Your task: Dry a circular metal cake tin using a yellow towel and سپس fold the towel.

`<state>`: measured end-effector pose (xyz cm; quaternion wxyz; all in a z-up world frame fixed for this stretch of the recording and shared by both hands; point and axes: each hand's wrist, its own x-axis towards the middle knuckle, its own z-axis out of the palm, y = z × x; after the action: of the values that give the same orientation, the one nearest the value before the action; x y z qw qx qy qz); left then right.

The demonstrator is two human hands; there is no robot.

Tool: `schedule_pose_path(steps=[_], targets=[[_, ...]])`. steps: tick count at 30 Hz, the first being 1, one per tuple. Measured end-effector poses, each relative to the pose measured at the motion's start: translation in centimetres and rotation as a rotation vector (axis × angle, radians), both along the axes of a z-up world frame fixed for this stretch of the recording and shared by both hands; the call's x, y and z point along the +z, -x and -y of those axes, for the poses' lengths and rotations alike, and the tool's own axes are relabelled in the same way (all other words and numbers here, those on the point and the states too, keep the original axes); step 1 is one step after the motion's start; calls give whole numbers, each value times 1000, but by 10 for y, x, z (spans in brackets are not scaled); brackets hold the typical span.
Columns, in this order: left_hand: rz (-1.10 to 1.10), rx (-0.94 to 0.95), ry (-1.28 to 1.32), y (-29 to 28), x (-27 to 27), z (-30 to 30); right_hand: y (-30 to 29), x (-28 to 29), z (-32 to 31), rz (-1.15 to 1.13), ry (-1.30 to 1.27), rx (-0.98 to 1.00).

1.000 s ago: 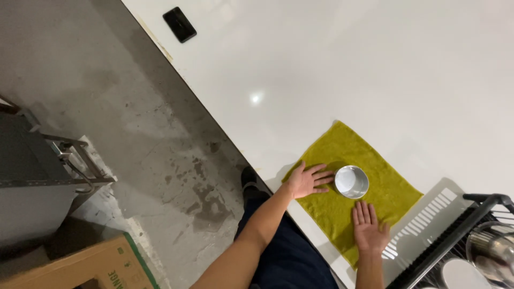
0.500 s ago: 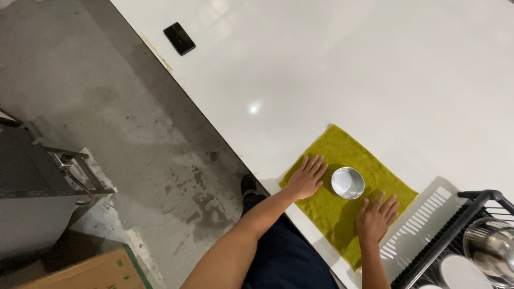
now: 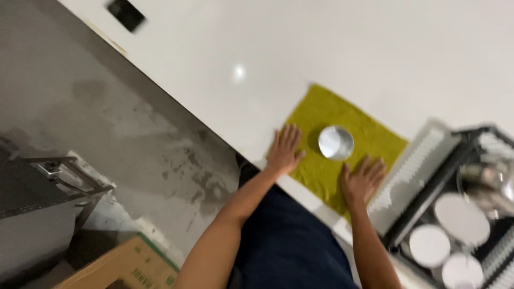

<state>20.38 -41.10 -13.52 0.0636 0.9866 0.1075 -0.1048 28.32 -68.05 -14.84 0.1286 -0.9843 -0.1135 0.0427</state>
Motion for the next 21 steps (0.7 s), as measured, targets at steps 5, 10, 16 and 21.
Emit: schedule_pose_path(steps=[5, 10, 16, 21], targets=[[55, -29, 65, 5, -4, 2, 1, 14, -4, -31, -20, -33], [51, -79, -16, 2, -6, 8, 7, 12, 4, -50, -18, -19], [283, -132, 90, 11, -2, 2, 17, 14, 10, 84, 4, 65], [310, -151, 87, 10, -11, -1, 23, 5, 8, 20, -20, 126]])
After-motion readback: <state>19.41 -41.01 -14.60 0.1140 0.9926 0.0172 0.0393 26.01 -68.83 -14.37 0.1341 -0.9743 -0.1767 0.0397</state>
